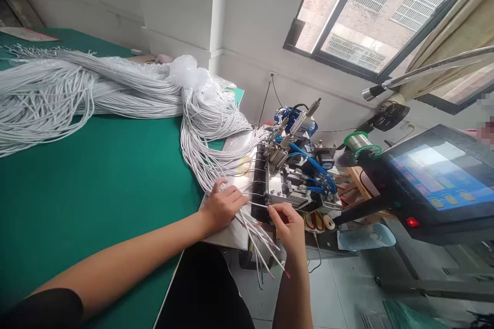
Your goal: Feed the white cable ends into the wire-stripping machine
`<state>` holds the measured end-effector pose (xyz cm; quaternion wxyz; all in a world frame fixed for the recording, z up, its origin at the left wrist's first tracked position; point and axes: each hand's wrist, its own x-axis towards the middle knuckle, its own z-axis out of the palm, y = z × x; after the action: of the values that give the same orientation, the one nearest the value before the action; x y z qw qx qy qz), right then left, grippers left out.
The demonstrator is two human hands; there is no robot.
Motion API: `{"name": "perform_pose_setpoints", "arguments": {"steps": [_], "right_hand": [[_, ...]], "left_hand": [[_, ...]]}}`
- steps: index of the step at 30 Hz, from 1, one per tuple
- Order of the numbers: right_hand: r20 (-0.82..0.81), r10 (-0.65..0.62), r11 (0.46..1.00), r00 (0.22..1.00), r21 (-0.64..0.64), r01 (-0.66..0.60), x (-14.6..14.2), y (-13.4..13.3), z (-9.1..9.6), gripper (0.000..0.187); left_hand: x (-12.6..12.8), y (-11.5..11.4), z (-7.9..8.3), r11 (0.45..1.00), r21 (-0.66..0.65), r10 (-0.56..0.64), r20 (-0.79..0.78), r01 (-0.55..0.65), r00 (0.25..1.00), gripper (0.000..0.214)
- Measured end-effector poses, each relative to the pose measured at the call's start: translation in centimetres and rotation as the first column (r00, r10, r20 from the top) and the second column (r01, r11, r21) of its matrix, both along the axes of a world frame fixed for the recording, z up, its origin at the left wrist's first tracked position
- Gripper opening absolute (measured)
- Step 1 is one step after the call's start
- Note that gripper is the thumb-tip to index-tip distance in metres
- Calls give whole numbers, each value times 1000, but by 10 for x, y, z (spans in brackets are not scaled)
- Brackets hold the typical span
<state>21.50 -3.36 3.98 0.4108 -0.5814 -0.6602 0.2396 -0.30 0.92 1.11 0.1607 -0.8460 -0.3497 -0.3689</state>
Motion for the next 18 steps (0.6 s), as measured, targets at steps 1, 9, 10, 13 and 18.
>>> {"name": "perform_pose_setpoints", "arguments": {"steps": [1, 9, 10, 13, 18], "right_hand": [[-9, -1, 1000, 1000, -5, 1, 1, 0, -1, 24], [-86, 66, 998, 994, 1, -67, 12, -14, -4, 16], [-95, 72, 997, 993, 3, -72, 12, -16, -5, 16], [-150, 87, 996, 985, 9, -86, 9, -21, -8, 19], [-207, 37, 998, 978, -35, -46, 4, -19, -13, 20]], "left_hand": [[0, 1, -1, 1000, -5, -25, -7, 25, 1000, 22], [8, -2, -1, 954, -1, -298, -82, 299, 951, 25], [9, -3, 0, 952, -1, -305, -76, 306, 949, 25], [11, -4, 2, 945, 4, -325, -75, 326, 943, 25], [15, -3, -2, 960, -23, -279, -84, 278, 957, 25]]}}
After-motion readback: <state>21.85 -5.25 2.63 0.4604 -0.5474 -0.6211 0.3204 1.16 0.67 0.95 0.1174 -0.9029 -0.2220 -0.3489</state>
